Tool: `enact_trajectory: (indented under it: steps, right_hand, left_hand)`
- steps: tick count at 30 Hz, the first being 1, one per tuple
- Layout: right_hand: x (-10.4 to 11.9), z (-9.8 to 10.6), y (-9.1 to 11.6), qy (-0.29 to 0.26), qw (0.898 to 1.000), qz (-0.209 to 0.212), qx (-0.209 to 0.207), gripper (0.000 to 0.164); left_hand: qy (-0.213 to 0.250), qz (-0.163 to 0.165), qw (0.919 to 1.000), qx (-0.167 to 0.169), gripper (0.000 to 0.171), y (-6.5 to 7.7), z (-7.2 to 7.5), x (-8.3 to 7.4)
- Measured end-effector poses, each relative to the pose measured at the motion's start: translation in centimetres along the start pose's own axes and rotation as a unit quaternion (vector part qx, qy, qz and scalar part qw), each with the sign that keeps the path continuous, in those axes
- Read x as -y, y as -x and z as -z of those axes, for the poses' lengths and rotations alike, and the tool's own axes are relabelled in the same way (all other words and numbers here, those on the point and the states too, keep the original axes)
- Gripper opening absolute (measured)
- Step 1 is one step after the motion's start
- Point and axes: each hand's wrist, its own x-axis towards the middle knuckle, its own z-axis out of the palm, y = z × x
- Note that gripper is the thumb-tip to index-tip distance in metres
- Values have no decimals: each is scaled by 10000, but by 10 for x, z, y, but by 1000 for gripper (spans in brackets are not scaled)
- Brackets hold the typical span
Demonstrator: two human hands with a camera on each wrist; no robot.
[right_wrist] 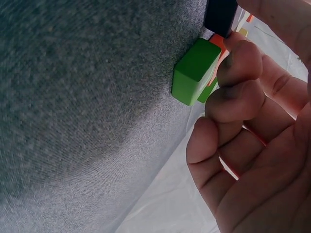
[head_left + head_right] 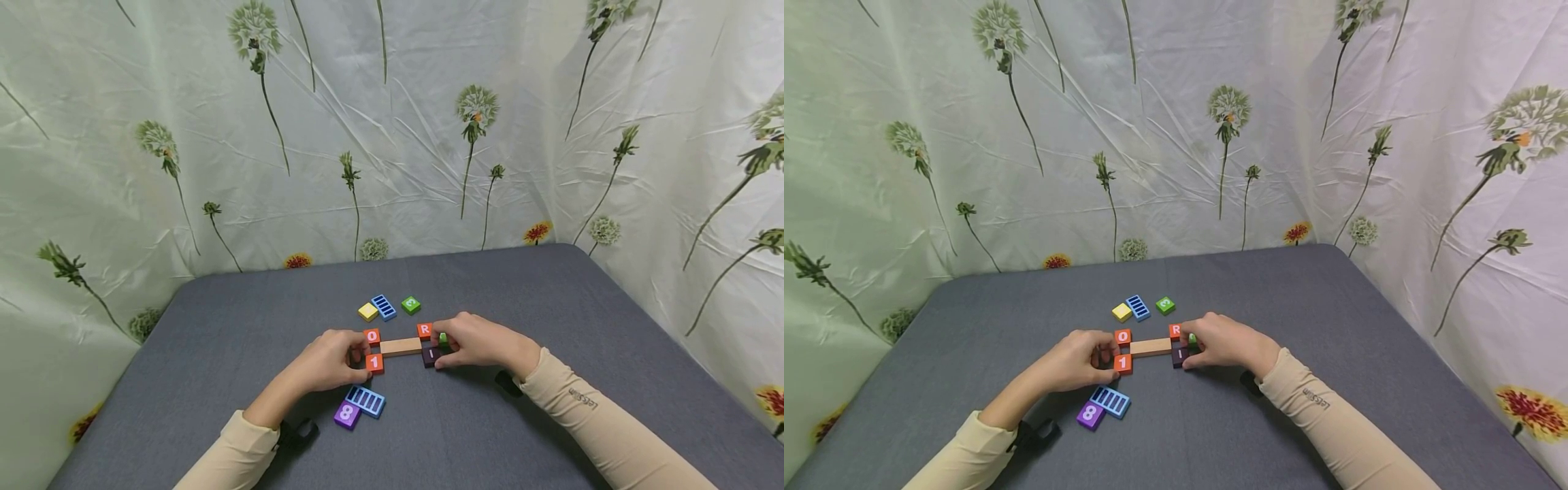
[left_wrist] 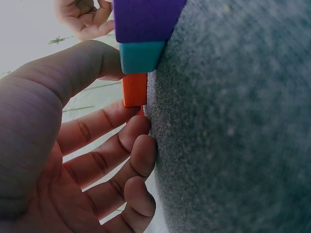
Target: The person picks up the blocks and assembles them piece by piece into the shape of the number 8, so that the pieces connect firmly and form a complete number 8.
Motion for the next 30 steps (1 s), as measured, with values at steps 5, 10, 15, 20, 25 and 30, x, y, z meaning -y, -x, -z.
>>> enact_trajectory:
  steps: [5,10,15,20,25,30]
  right_hand:
    - [0,0,0,-18,10000,-17,-9,25]
    - [0,0,0,-36,9999,-95,-14,25]
    - [1,0,-1,-1,9999,-148,26,25]
    - [2,0,-3,21,9998,-205,76,24]
    - [2,0,-3,46,9997,-225,88,25]
    - [1,-1,-3,83,9997,-196,85,25]
  left_hand:
    - [35,-2,10000,27,23,-1,1,0]
    - [3,-20,10000,50,24,-2,2,0]
    - [-77,108,9999,74,28,3,7,-3]
    - [-62,86,9999,-24,27,14,13,-7]
    - [-172,-98,9997,104,21,25,14,-11]
    - [-332,34,9992,229,27,36,13,-14]
